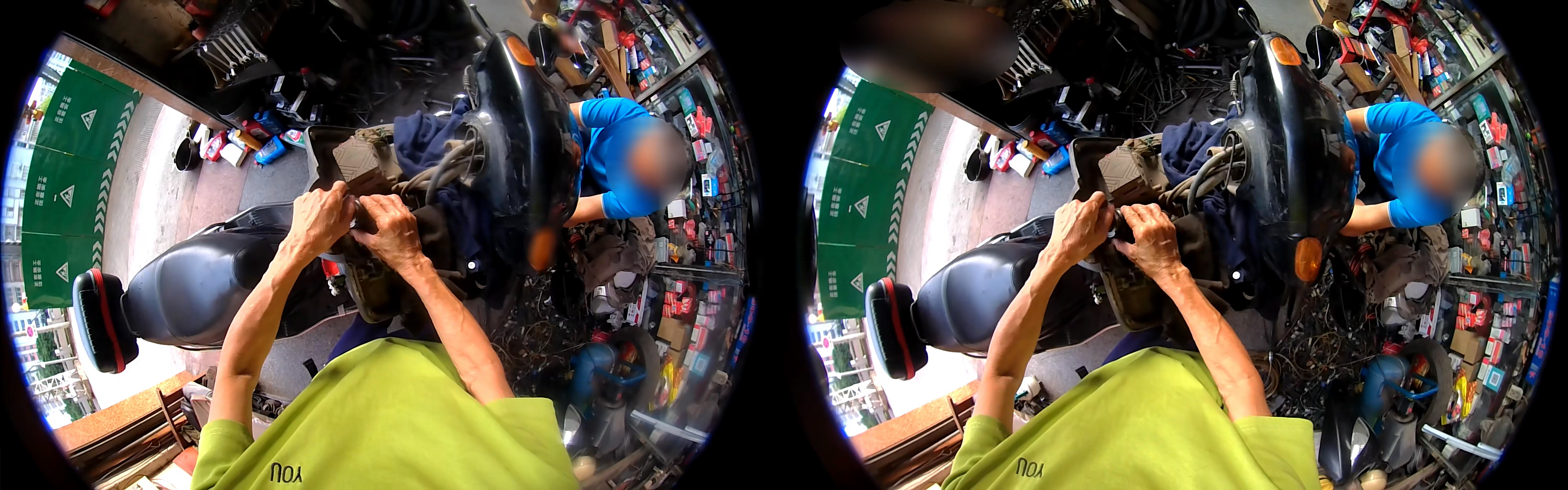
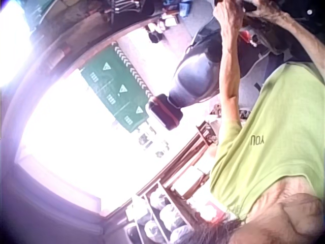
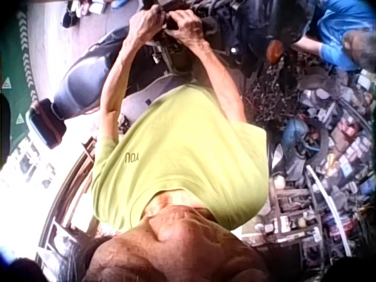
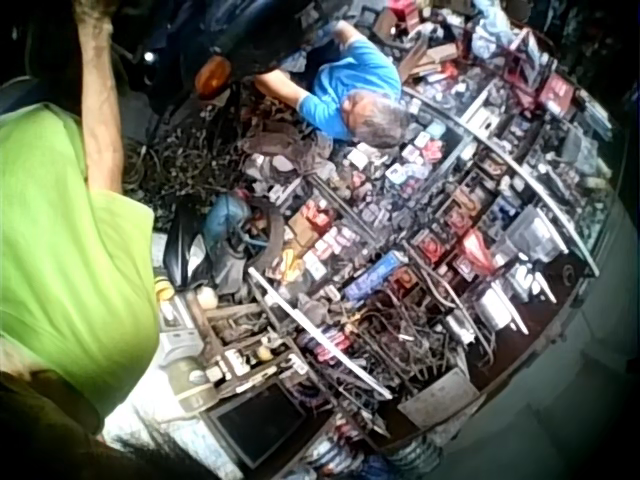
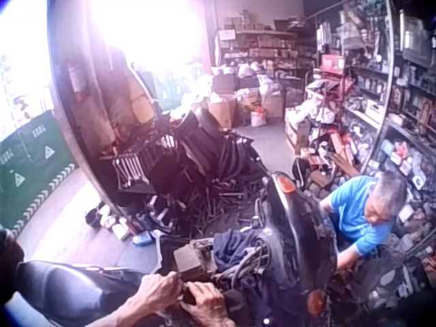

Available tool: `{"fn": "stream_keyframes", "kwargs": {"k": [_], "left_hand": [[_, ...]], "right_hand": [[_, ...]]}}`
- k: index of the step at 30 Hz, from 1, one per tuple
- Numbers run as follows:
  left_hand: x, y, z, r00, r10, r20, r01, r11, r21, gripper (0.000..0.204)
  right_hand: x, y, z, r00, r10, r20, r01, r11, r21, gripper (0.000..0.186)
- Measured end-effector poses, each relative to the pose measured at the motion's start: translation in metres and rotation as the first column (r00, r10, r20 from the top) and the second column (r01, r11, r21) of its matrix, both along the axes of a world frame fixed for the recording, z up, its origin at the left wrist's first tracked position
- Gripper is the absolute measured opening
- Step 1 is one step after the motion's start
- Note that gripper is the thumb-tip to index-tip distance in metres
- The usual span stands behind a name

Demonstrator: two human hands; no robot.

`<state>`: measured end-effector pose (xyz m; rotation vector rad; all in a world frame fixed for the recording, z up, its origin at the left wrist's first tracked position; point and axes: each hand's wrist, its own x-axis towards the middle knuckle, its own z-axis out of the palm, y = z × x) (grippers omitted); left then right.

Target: The person works on a scooter's engine area, removing a red helmet, manipulating internal components, and handling a small gear-like part. Another person assists with tools nearby.

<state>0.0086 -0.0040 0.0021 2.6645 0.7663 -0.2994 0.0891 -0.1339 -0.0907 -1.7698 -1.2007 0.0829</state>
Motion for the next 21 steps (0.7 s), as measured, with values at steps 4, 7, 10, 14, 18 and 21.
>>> {"fn": "stream_keyframes", "kwargs": {"k": [4, 7, 10, 14, 18, 21], "left_hand": [[-0.01, -0.001, -0.009, 0.933, -0.211, 0.293, 0.186, 0.976, 0.112, 0.036], [-0.007, 0.003, -0.007, 0.932, -0.259, 0.252, 0.243, 0.965, 0.094, 0.038], [0.002, 0.0, 0.006, 0.996, -0.046, -0.077, 0.044, 0.999, -0.027, 0.044], [-0.005, -0.006, 0.007, 0.989, -0.123, 0.084, 0.115, 0.989, 0.09, 0.045], [-0.009, 0.001, -0.002, 0.948, -0.263, 0.179, 0.244, 0.962, 0.119, 0.044], [0.0, -0.004, 0.0, 0.998, -0.066, 0.006, 0.065, 0.996, 0.066, 0.04]], "right_hand": [[0.001, 0.001, -0.002, 1.0, 0.007, 0.027, -0.007, 1.0, -0.002, 0.059], [0.0, 0.0, 0.003, 1.0, 0.0, 0.008, 0.0, 1.0, -0.014, 0.059], [0.0, 0.0, 0.004, 1.0, 0.004, 0.006, -0.004, 1.0, -0.002, 0.059], [0.0, 0.001, 0.001, 1.0, 0.002, -0.002, -0.002, 1.0, 0.001, 0.058], [0.0, 0.0, 0.001, 1.0, -0.001, 0.014, 0.001, 1.0, -0.007, 0.058], [-0.001, -0.001, 0.001, 1.0, 0.001, 0.003, -0.001, 1.0, -0.006, 0.059]]}}
